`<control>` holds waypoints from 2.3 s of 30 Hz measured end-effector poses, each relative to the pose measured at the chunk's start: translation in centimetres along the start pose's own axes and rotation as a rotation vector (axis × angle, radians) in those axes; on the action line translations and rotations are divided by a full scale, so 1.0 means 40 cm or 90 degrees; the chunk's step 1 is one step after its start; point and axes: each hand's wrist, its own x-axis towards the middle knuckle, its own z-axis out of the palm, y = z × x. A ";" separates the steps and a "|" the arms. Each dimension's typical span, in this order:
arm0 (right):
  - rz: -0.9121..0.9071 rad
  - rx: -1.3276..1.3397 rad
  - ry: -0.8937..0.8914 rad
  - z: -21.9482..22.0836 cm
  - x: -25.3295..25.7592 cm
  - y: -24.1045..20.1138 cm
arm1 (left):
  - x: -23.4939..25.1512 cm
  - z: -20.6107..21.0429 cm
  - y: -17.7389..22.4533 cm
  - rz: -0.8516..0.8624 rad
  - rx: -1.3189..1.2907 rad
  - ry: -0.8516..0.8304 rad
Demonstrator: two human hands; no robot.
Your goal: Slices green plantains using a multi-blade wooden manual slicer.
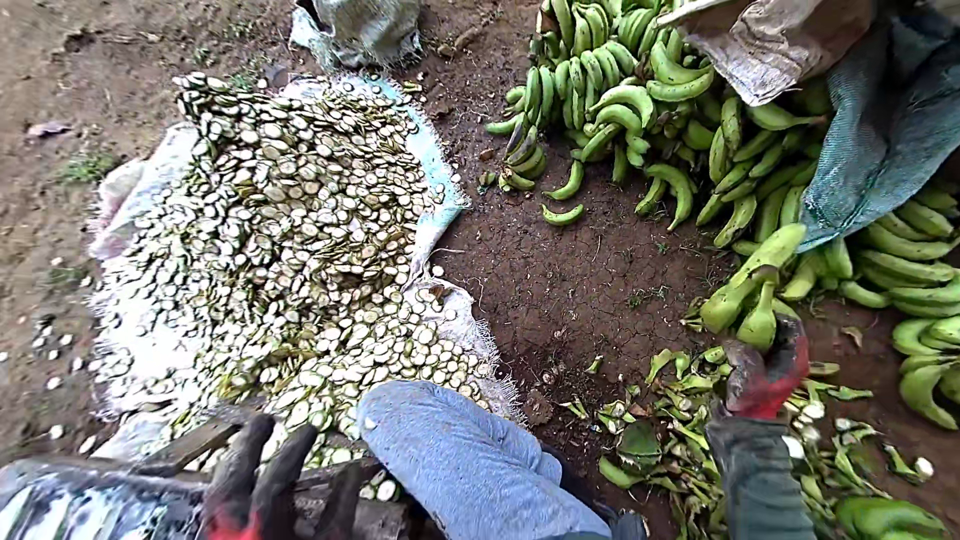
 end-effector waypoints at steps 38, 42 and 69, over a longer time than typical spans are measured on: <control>-0.592 0.355 -1.161 0.633 -0.867 -0.811 | -0.584 -0.240 0.025 -0.644 -0.057 0.132; -0.764 0.187 -1.018 0.741 -0.615 -0.791 | -0.962 -0.349 -0.083 -0.887 0.128 -0.179; -0.309 0.405 -1.039 0.940 -0.877 -0.654 | -1.045 -0.100 -0.094 -1.088 -0.225 0.749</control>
